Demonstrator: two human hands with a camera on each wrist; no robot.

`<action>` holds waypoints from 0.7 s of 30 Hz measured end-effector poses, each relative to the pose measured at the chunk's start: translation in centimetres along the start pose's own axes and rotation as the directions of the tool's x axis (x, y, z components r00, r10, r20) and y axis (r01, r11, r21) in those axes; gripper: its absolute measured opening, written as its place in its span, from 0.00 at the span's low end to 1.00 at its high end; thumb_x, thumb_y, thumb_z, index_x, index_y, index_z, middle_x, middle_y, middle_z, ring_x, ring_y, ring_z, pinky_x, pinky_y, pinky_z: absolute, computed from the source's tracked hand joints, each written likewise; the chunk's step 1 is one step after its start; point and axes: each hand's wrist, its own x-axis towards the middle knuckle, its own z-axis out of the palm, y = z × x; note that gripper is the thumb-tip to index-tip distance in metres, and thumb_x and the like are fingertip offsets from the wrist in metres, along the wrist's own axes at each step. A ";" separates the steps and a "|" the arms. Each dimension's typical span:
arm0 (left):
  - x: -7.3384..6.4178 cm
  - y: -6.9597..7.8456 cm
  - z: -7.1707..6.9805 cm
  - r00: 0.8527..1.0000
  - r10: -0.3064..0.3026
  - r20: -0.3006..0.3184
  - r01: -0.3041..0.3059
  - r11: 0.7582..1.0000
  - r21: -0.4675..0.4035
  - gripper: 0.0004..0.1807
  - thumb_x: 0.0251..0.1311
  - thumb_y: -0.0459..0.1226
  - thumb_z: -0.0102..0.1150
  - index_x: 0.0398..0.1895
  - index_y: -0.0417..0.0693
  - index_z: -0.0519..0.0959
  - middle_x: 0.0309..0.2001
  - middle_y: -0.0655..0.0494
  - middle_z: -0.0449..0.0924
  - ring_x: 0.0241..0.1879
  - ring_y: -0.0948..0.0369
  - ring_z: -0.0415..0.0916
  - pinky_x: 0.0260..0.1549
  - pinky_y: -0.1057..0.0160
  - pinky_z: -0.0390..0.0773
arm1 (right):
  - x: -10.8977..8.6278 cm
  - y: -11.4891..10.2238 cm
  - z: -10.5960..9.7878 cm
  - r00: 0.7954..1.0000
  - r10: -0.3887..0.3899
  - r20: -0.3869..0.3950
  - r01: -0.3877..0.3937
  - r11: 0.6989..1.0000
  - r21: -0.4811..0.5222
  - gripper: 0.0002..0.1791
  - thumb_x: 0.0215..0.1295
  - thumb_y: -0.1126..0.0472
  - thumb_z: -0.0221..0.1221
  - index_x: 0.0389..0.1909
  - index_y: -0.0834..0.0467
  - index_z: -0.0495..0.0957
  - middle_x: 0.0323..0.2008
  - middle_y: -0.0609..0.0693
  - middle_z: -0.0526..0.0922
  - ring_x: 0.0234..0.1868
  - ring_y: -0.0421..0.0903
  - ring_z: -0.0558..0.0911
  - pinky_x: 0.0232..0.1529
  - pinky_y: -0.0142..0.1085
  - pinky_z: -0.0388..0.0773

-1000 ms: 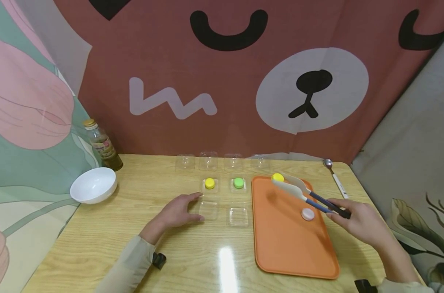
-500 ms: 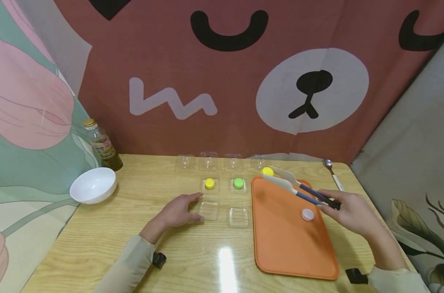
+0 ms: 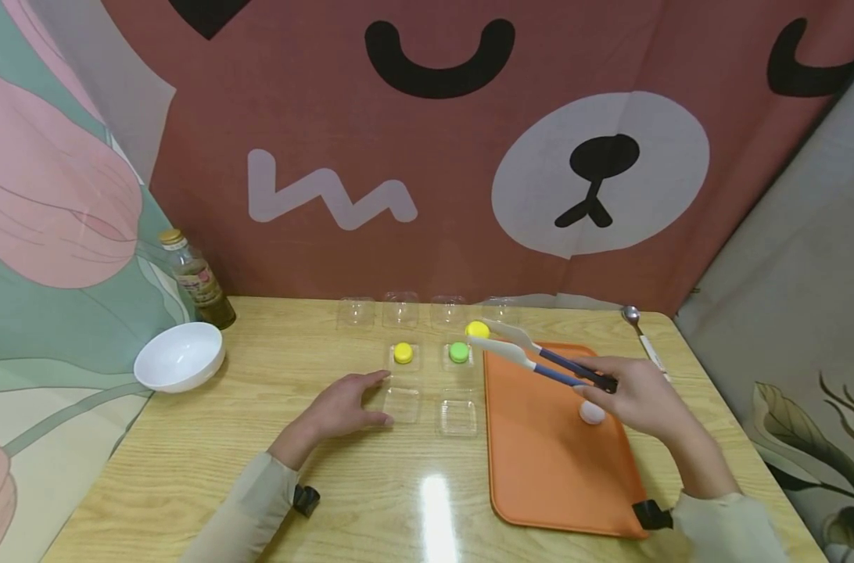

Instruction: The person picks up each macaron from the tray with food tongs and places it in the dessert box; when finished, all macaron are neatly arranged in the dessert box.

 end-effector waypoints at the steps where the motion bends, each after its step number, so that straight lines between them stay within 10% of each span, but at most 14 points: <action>1: 0.0 0.0 0.0 1.000 0.002 -0.001 -0.002 1.000 0.001 0.46 0.52 0.52 0.76 0.74 0.52 0.69 0.67 0.50 0.77 0.69 0.48 0.72 0.68 0.45 0.71 | 0.1 -0.1 0.2 1.000 -0.011 -0.002 0.011 1.000 0.010 0.20 0.62 0.57 0.70 0.55 0.55 0.85 0.22 0.39 0.79 0.17 0.33 0.65 0.18 0.29 0.62; 13: 0.1 -0.2 0.1 1.000 0.019 -0.001 -0.019 1.000 0.008 0.45 0.52 0.52 0.76 0.74 0.51 0.69 0.67 0.50 0.77 0.68 0.49 0.73 0.68 0.46 0.72 | 1.5 -2.0 1.9 0.995 0.014 0.095 -0.021 0.997 0.072 0.21 0.68 0.52 0.66 0.59 0.53 0.82 0.13 0.40 0.73 0.09 0.35 0.64 0.12 0.30 0.62; 21: 0.2 -0.3 0.2 1.000 0.017 -0.007 -0.017 1.000 0.009 0.45 0.53 0.52 0.76 0.74 0.51 0.70 0.67 0.50 0.77 0.68 0.49 0.73 0.68 0.46 0.72 | 2.5 -2.7 2.9 0.994 -0.059 0.092 0.054 0.997 0.058 0.20 0.65 0.56 0.68 0.57 0.53 0.84 0.27 0.40 0.84 0.16 0.33 0.66 0.17 0.29 0.65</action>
